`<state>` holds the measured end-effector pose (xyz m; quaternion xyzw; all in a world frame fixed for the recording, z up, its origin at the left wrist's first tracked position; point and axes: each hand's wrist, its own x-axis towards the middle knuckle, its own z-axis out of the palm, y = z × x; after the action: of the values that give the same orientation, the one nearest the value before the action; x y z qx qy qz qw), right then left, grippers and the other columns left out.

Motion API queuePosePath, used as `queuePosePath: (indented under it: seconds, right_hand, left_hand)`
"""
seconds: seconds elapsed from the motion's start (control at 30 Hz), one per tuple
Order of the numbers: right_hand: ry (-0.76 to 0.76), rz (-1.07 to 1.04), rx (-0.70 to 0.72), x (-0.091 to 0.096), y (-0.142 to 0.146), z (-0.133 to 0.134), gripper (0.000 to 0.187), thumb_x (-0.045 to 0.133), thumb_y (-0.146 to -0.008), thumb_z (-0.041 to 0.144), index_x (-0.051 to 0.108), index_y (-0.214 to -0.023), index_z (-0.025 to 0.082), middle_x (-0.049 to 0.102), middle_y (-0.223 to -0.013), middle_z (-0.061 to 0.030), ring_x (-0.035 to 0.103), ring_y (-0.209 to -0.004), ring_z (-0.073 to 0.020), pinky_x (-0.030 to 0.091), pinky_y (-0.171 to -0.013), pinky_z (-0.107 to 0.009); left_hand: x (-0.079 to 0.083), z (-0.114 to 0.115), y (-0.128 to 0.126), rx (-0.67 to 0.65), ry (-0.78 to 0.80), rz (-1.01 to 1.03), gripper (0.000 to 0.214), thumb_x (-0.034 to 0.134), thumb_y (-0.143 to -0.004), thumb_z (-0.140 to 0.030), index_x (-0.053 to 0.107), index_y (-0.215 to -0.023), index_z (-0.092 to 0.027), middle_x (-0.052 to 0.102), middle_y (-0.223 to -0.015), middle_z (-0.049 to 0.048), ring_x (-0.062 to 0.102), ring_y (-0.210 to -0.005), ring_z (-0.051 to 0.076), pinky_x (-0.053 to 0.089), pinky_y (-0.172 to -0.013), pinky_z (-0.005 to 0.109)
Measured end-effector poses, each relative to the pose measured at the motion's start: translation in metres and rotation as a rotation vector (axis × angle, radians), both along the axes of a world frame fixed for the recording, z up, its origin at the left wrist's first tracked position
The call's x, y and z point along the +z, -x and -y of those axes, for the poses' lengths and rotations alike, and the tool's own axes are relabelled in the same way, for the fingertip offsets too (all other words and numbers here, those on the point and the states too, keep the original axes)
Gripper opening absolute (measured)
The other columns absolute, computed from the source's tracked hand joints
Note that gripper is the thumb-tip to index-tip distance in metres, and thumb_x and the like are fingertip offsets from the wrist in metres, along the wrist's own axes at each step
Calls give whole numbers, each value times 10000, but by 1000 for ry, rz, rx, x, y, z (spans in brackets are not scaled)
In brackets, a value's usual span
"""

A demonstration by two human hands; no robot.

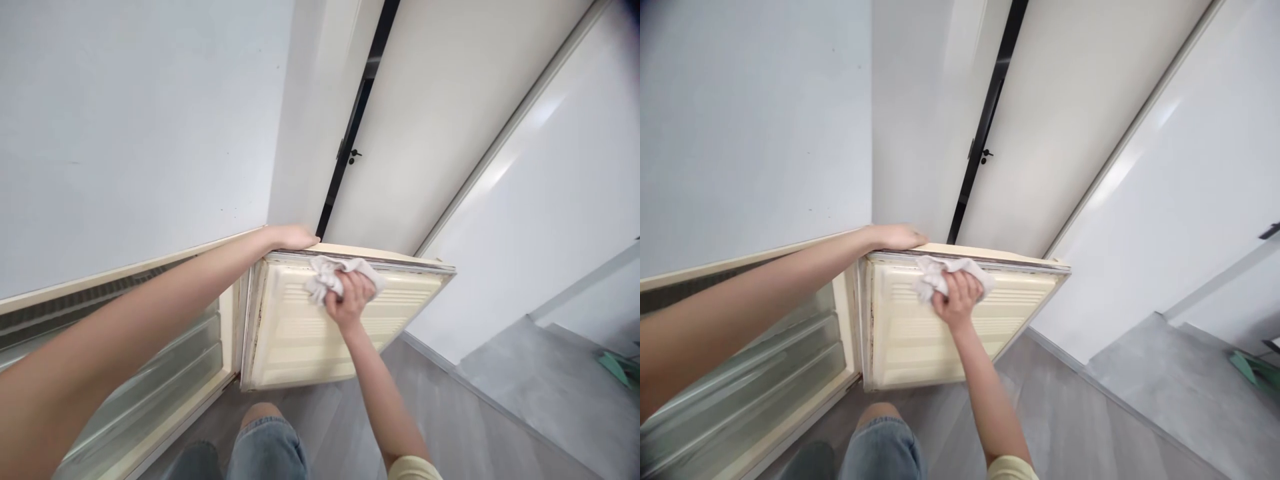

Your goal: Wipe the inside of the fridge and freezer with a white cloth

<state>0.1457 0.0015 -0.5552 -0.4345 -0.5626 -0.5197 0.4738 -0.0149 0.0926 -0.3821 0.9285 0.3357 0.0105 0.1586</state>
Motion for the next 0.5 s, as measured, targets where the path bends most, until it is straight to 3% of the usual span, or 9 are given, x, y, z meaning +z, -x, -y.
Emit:
queuePosePath:
  seconds: [0.13, 0.27, 0.4, 0.5]
  right_hand:
    - [-127, -190, -119, -2, -94, 15, 212, 461, -846, 303, 583, -950, 165, 609, -875, -93, 569, -890, -239, 426, -842, -420]
    - [-250, -624, -200, -4, -172, 27, 303, 421, -877, 425, 541, -983, 169, 552, -984, -115, 520, -983, -265, 395, -907, -481]
    - [-249, -1049, -208, -30, -198, 24, 287, 357, -887, 428, 465, -1016, 196, 512, -1040, -106, 502, -1023, -247, 405, -939, -444]
    - [-149, -1180, -239, -79, -191, 20, 305, 221, -930, 374, 442, -1041, 197, 504, -1079, -125, 494, -1058, -253, 394, -959, -450]
  left_hand:
    - [0, 0, 2, 15, 14, 1, 452, 324, -869, -422, 691, -987, -185, 685, -1222, 97, 642, -1040, 237, 459, -922, 307]
    - [-3, -4, 1, 20, 34, 19, 449, 328, -860, -454, 684, -976, -205, 680, -1227, 87, 629, -1061, 239, 455, -929, 316]
    - [-4, -6, -1, 41, 24, 15, 431, 333, -853, -444, 681, -931, -202, 686, -1195, 93, 622, -1053, 243, 455, -912, 319]
    - [-5, -6, -2, 65, 21, 23, 407, 357, -834, -441, 683, -874, -201, 704, -1131, 88, 630, -1002, 247, 464, -869, 320]
